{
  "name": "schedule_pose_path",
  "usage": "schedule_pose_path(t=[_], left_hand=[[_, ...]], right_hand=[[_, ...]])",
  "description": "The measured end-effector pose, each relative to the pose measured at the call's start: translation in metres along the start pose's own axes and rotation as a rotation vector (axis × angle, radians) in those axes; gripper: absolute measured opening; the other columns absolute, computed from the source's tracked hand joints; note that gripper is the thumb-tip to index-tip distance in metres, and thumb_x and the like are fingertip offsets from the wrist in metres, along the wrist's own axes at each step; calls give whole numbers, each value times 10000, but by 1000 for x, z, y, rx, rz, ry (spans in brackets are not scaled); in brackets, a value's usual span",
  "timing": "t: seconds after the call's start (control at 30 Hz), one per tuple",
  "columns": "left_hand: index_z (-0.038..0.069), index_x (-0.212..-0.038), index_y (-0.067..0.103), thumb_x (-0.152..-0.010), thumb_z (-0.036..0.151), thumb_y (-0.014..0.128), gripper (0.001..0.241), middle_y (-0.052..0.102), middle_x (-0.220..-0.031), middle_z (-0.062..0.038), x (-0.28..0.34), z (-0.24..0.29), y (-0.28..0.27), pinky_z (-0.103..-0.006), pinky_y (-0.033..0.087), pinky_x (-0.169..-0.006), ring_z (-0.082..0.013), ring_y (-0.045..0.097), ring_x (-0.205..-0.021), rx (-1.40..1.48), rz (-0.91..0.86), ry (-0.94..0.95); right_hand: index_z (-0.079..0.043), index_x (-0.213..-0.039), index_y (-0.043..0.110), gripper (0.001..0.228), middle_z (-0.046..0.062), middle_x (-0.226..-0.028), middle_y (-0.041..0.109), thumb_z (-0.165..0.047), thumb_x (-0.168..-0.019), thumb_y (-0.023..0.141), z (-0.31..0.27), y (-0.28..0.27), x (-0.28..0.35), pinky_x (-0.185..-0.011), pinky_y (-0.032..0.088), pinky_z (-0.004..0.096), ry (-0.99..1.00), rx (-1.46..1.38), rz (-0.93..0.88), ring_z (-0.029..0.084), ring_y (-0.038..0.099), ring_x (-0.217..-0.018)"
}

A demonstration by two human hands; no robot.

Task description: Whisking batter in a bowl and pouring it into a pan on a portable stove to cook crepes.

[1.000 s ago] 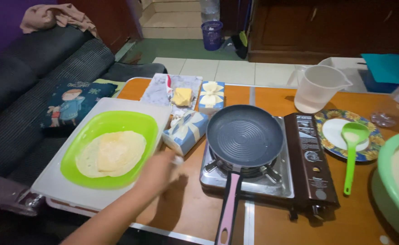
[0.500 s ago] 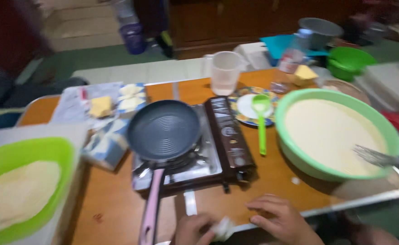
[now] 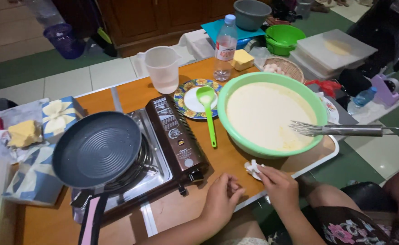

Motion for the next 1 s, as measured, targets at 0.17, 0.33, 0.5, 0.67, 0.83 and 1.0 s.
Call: schedule_pose_path(t=[0.17,0.33,0.5,0.67,0.83,1.0], left_hand=[[59,-959,639,-848,44,732,145,674,-916,-113,21,42,-1,-446,493,-817,-348,625,-943,-659,-46,601],[65,-986,626,-856,40,709,156,657,-929,-117,28,44,-5,-457,464,-803,-349,606,-938,-698,-8,744],[64,-976,621,-809,26,704,191,654,-928,-120,33,47,-2,-463,453,-808,-350,605,-951,-689,-26,790],[86,-920,626,-764,35,719,188,648,-886,-117,23,42,-1,-472,447,-824,-355,600,-960,-723,-32,722],[67,-937,613,-785,45,718,186,637,-904,-140,28,43,-3,-481,447,-831,-366,581,-943,-764,-43,686],[25,-991,572,-778,20,689,243,598,-958,-190,53,49,-25,-496,452,-871,-392,569,-975,-751,-114,640]], right_hand=[[-127,-1111,779,306,116,-961,734,-87,-809,757,-24,28,-19,-794,564,434,-216,256,-55,342,689,-884],[-79,-1215,707,429,174,-1032,715,-30,-793,648,-22,64,-19,-828,539,480,-192,283,-297,398,665,-922],[-76,-1230,704,433,192,-1069,708,24,-831,572,-11,74,-20,-901,517,490,-67,212,-362,411,649,-988],[-84,-1054,776,378,185,-1049,717,32,-740,600,-13,82,-5,-880,539,467,-97,178,-304,395,670,-995],[-104,-1003,792,237,156,-953,739,-74,-785,705,-13,97,5,-799,579,446,25,7,-405,353,718,-888],[-123,-976,776,258,110,-915,751,-313,-803,800,-67,67,-37,-761,573,449,152,157,-484,325,723,-869]])
Point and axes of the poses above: each hand's wrist, its own x-axis away from the middle knuckle, its own y-axis out of the palm, z = x × y, the point moved 9 cm from there along -x, towards the middle knuckle
